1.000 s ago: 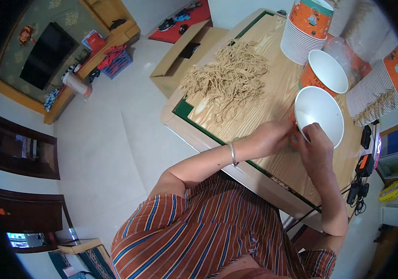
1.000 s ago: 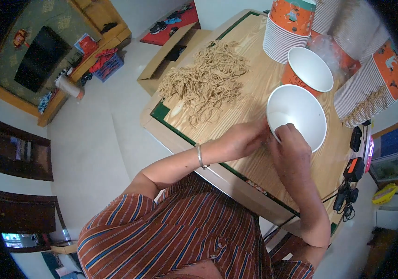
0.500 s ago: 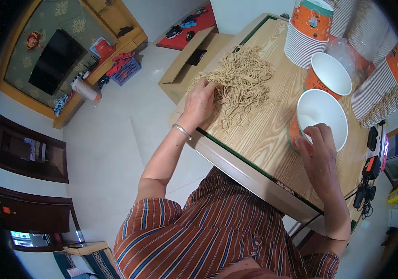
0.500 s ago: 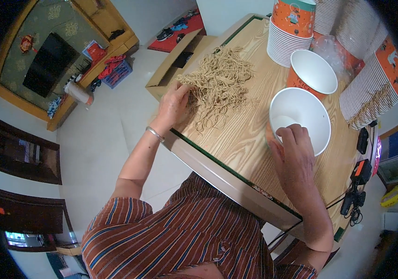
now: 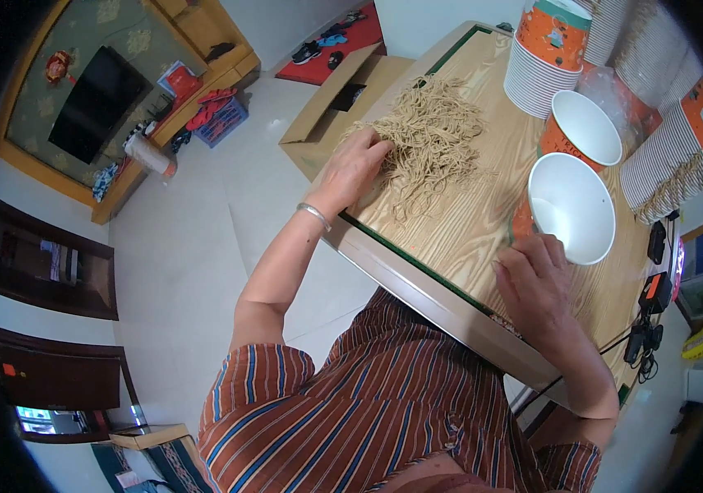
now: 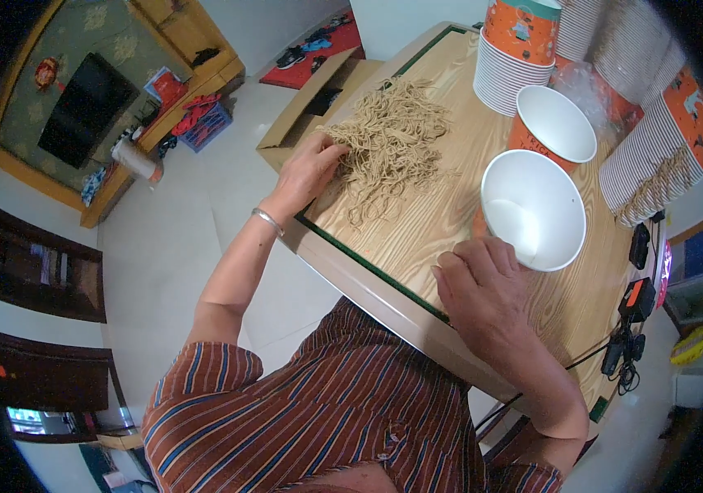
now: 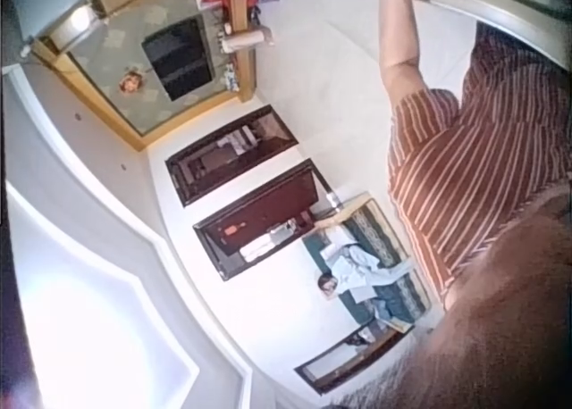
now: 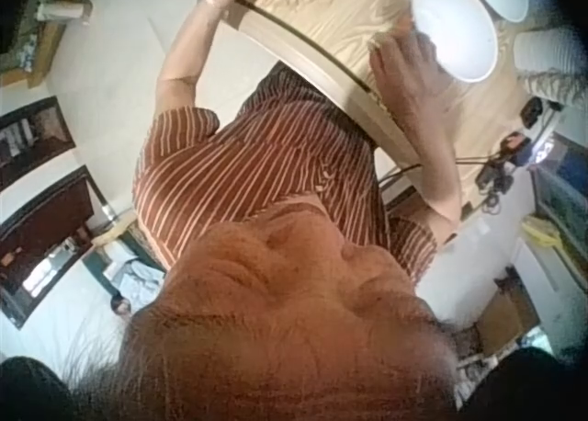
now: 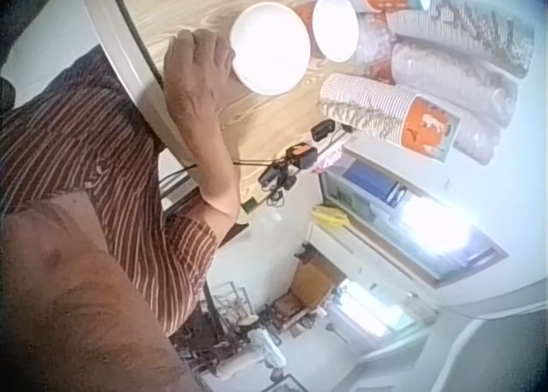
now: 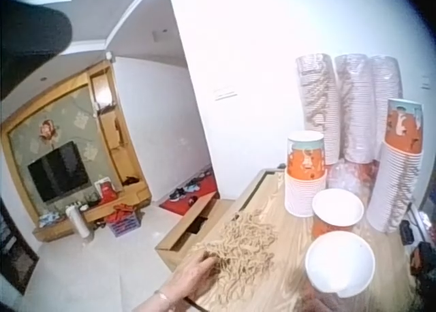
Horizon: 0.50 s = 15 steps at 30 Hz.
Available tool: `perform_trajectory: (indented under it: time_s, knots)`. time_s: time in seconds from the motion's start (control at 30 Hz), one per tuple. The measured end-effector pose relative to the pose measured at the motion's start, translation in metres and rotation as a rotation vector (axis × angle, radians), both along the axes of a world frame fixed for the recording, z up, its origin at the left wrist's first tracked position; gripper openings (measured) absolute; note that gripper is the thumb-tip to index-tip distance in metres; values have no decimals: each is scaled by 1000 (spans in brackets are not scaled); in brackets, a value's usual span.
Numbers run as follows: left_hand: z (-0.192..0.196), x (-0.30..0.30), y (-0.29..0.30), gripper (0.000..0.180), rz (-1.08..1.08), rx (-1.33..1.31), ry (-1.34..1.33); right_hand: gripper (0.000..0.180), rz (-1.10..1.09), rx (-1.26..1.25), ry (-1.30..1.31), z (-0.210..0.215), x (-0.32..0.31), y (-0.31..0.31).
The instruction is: Assembling decorative paper buckets by attaching white strings to the pre-punched holes.
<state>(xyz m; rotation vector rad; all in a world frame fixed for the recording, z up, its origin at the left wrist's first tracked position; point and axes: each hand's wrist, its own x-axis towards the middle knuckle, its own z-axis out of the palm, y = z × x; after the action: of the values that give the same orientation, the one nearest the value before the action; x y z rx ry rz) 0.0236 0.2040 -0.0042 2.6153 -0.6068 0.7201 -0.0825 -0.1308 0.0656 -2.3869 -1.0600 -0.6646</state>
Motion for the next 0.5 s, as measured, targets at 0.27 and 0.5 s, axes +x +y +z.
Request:
perform_trajectory:
  time_s: [0.27,0.5]
  knots:
    - [-6,12,9,9,-66,217,-22,20,140,15,-39,-7,3,8]
    - [-1,-35,-17,13,-129,2,-81,19,125,86,29,-23,3,7]
